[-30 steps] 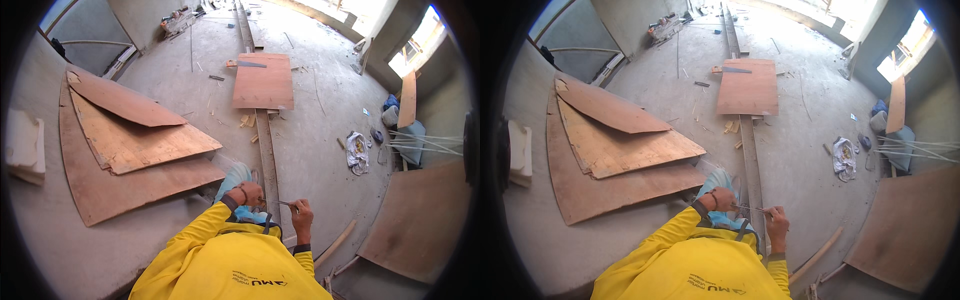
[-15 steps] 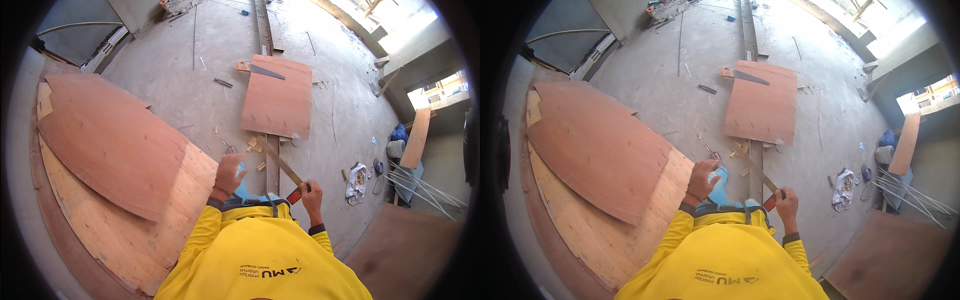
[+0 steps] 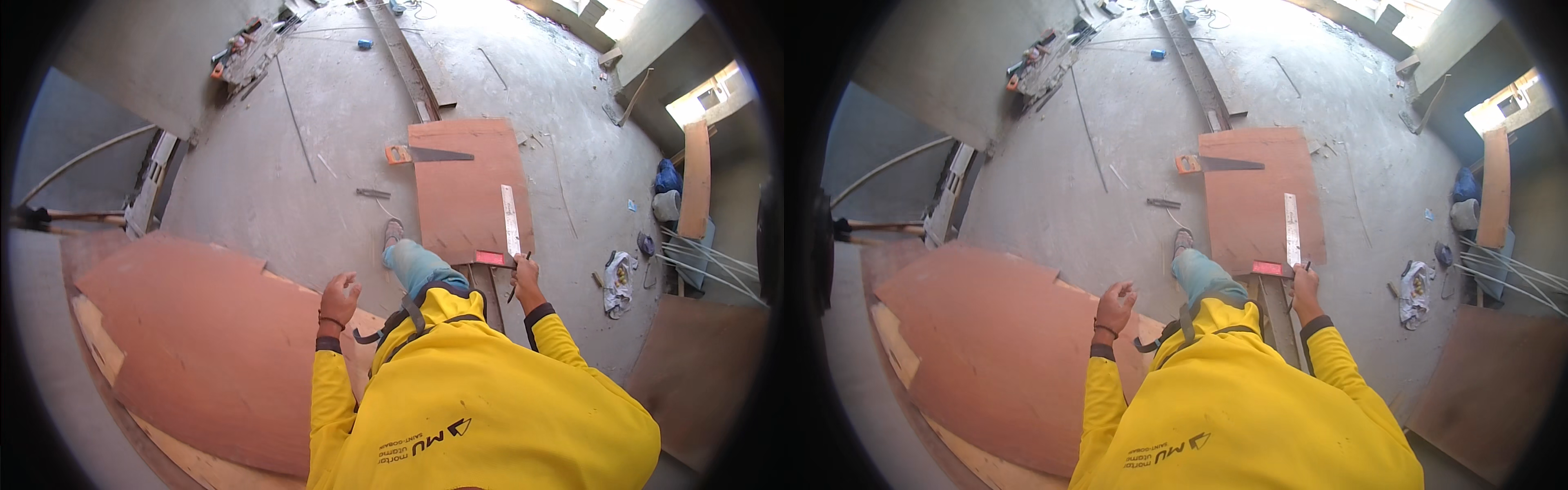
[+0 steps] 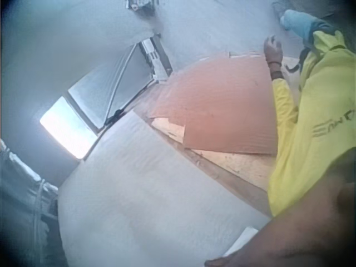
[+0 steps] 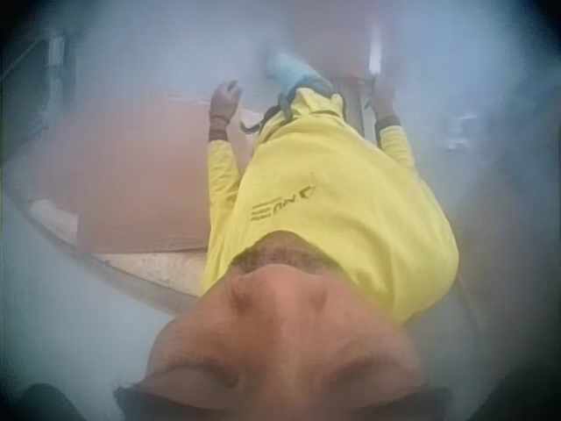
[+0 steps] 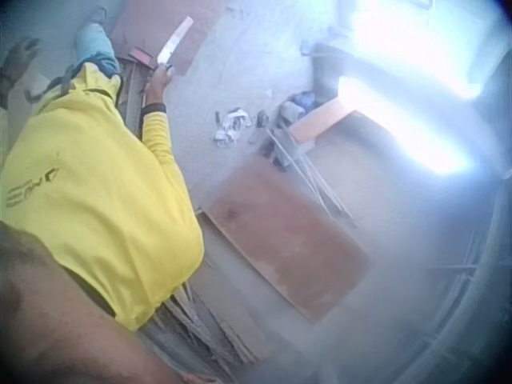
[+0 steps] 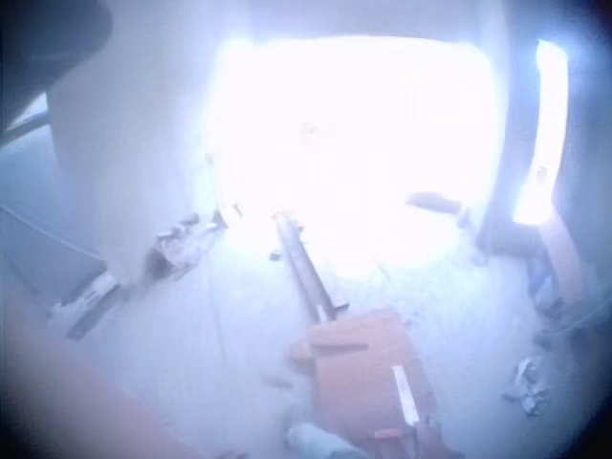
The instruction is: The person is cutting a large piece of plywood using a hand saw. They measure and mark the wood with a ruler and pencil, then proceed to cut along the marked line. The person adjusts the wood and continues cutting until the piece is separated.
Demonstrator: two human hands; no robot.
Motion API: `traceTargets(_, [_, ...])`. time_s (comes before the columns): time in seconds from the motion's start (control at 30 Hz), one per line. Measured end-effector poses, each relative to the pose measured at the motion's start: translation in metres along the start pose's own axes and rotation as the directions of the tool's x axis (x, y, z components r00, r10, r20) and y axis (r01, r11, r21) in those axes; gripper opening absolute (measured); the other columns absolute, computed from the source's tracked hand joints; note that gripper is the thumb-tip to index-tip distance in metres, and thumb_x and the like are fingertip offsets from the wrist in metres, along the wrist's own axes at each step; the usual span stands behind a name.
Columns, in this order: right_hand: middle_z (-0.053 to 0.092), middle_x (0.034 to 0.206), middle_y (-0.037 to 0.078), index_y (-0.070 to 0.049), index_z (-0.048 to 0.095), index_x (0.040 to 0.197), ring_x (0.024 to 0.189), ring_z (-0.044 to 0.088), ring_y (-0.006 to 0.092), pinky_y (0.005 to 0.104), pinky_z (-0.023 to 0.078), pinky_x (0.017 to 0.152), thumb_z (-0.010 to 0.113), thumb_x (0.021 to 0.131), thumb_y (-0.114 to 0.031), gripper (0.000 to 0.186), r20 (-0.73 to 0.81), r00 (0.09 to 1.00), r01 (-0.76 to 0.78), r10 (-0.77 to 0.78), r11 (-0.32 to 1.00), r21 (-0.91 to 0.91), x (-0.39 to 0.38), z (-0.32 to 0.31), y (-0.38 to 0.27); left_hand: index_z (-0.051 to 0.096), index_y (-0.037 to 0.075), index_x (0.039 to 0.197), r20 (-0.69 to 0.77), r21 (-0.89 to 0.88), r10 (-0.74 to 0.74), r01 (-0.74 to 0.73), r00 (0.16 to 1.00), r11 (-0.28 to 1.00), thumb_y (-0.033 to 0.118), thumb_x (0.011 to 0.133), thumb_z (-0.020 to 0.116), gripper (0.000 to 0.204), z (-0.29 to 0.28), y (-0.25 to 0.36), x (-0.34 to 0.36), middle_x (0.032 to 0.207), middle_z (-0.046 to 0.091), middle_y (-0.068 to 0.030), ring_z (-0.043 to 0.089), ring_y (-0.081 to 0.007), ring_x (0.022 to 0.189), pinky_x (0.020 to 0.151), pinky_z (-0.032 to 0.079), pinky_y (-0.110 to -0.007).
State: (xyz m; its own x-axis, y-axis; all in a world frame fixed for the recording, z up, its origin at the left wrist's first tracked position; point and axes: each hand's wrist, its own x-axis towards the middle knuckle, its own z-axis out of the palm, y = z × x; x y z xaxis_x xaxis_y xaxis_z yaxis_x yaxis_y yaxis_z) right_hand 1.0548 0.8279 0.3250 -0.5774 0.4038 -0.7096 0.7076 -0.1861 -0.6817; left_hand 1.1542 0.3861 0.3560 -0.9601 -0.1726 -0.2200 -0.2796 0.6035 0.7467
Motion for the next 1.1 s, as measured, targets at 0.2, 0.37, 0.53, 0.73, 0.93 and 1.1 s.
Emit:
traceTargets(0.2, [0.039, 0.066, -0.004, -0.015, 0.056, 0.1, 0.048, 0.038, 0.0103, 0.0277, 0.028, 0.041, 0.055, 0.09, -0.022, 0.012, -0.181, 0.98, -0.048, 0.084, 0.979, 0.197, 0.1, 0.123, 0.016, 0.064, 0.003, 0.114, 0.131, 0.132, 0.052, -0.069, 0.99, 0.989, 0.022, 0.088, 0.066, 0.033, -0.066, 0.006, 0.171, 0.106, 0.067, -0.0155, 0.065, -0.0295, 0.097, 0.087, 0.051, -0.039])
traceTargets(0.37, [0.042, 0.066, -0.003, -0.011, 0.058, 0.104, 0.048, 0.041, 0.0095, 0.0267, 0.031, 0.041, 0.056, 0.093, -0.022, 0.016, -0.186, 0.94, -0.205, 0.285, 0.91, 0.36, 0.081, 0.19, -0.015, 0.064, 0.003, 0.114, 0.315, 0.21, 0.082, -0.154, 0.945, 0.966, 0.024, 0.088, 0.066, 0.033, -0.092, 0.02, 0.298, 0.104, 0.068, -0.0151, 0.065, -0.0292, 0.097, 0.086, 0.052, -0.039])
traceTargets(0.53, [0.037, 0.065, -0.005, -0.015, 0.055, 0.097, 0.045, 0.036, 0.0081, 0.0257, 0.027, 0.039, 0.058, 0.091, -0.021, 0.009, -0.391, 0.872, -0.137, 0.294, 0.914, 0.383, 0.095, 0.243, -0.005, 0.064, 0.004, 0.113, 0.665, 0.286, 0.136, -0.419, 0.734, 0.862, 0.025, 0.088, 0.065, 0.032, -0.07, 0.044, 0.429, 0.105, 0.069, -0.0152, 0.065, -0.0304, 0.098, 0.086, 0.051, -0.04])
traceTargets(0.73, [0.041, 0.065, -0.005, -0.016, 0.056, 0.099, 0.044, 0.036, 0.0062, 0.0241, 0.028, 0.038, 0.058, 0.095, -0.022, 0.008, -0.434, 0.703, -0.116, 0.563, 0.693, 0.712, 0.072, 0.31, -0.003, 0.064, 0.003, 0.112, 0.891, 0.234, 0.109, -0.652, 0.44, 0.722, 0.027, 0.088, 0.067, 0.034, -0.014, 0.061, 0.593, 0.101, 0.071, -0.0145, 0.068, -0.0304, 0.094, 0.084, 0.053, -0.039])
traceTargets(0.93, [0.04, 0.064, -0.005, -0.016, 0.055, 0.103, 0.042, 0.035, 0.0054, 0.022, 0.026, 0.036, 0.056, 0.098, -0.025, 0.01, -0.479, 0.467, 0.065, 0.743, 0.512, 0.857, 0.067, 0.423, 0.005, 0.064, 0.001, 0.104, 0.962, 0.196, 0.02, -0.74, 0.272, 0.644, 0.027, 0.085, 0.07, 0.033, 0.084, 0.016, 0.759, 0.099, 0.07, -0.0167, 0.068, -0.0321, 0.092, 0.083, 0.052, -0.04])
traceTargets(1.1, [0.041, 0.071, -0.006, -0.016, 0.05, 0.103, 0.045, 0.033, 0.0045, 0.0213, 0.026, 0.037, 0.054, 0.1, -0.023, 0.009, -0.343, 0.403, 0.147, 0.849, 0.31, 0.939, 0.117, 0.523, 0.02, 0.063, 0.0, 0.102, 0.974, 0.226, -0.116, -0.794, 0.195, 0.565, 0.03, 0.083, 0.071, 0.036, 0.189, -0.052, 0.852, 0.101, 0.07, -0.0179, 0.067, -0.0323, 0.095, 0.083, 0.052, -0.04])
